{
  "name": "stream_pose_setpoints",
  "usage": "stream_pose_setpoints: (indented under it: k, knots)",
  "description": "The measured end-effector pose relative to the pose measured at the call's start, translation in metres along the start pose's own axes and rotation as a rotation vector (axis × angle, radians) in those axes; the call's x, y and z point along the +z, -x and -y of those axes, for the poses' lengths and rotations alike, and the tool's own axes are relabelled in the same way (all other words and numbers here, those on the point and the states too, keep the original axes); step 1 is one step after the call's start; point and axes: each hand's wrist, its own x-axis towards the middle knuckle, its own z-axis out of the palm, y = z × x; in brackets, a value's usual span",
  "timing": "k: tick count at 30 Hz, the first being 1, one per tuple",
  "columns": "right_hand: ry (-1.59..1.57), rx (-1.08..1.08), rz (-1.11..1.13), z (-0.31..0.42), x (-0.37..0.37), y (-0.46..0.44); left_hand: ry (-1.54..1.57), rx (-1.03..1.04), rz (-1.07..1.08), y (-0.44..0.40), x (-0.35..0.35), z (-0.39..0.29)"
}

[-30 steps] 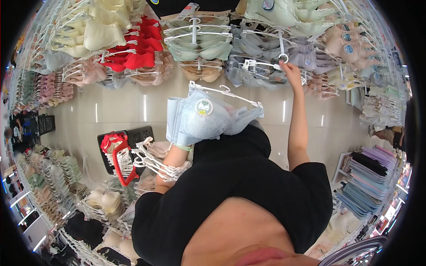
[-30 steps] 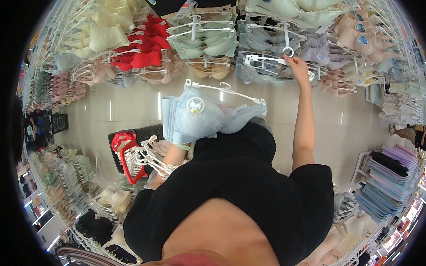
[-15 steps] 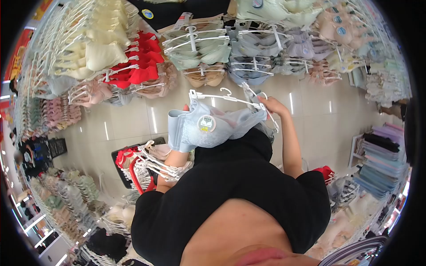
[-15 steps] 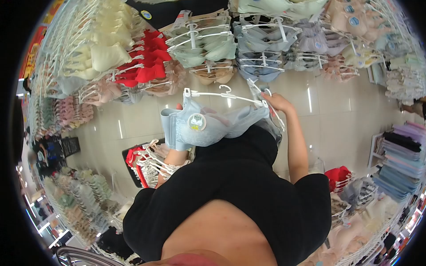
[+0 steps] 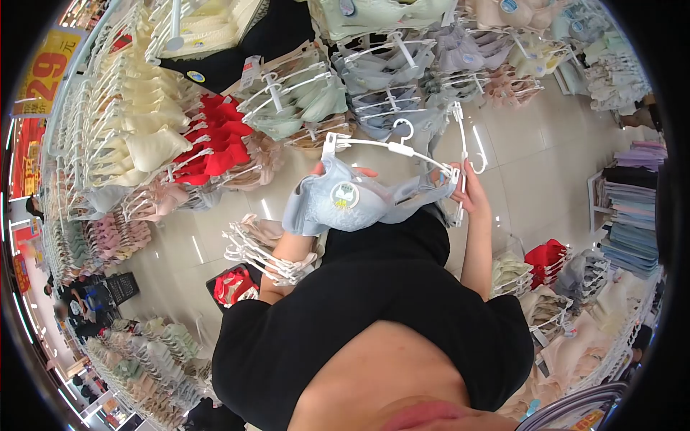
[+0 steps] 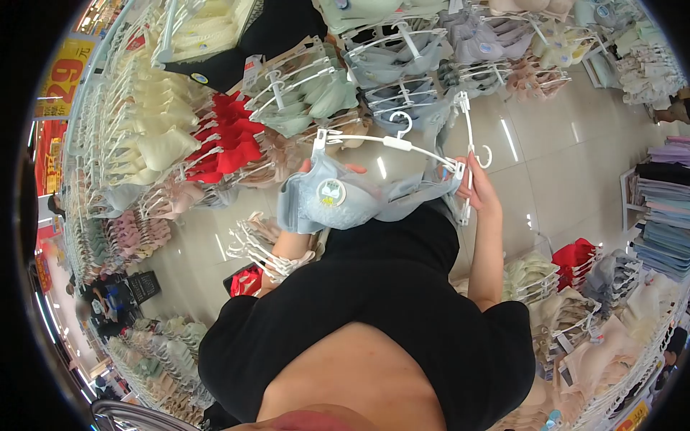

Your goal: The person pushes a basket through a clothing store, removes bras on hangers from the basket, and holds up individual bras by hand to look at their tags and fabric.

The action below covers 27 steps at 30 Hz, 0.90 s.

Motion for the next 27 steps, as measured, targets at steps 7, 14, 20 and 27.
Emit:
stream_pose_setpoints:
  k: [7,14,20,27]
  knots:
    - [0.581,-0.23,-0.27,0.035,-0.003,-0.011,-0.294,-0.033,-0.167,-0.044,-0.003,-0.007]
    - [0.507,-0.433,-0.396,0.082,-0.01,-0.05,-0.16,0.0,-0.044,-0.09,-0.043,-0.03]
    - [0.624,-0.42,-0.346,0.117,-0.019,-0.083,-0.293,0.094,-0.046,-0.119,-0.044,-0.031]
    - [0.72,-0.417,-0.374,0.127,-0.06,-0.136,-0.47,0.215,-0.311,-0.161,-0.065,-0.017]
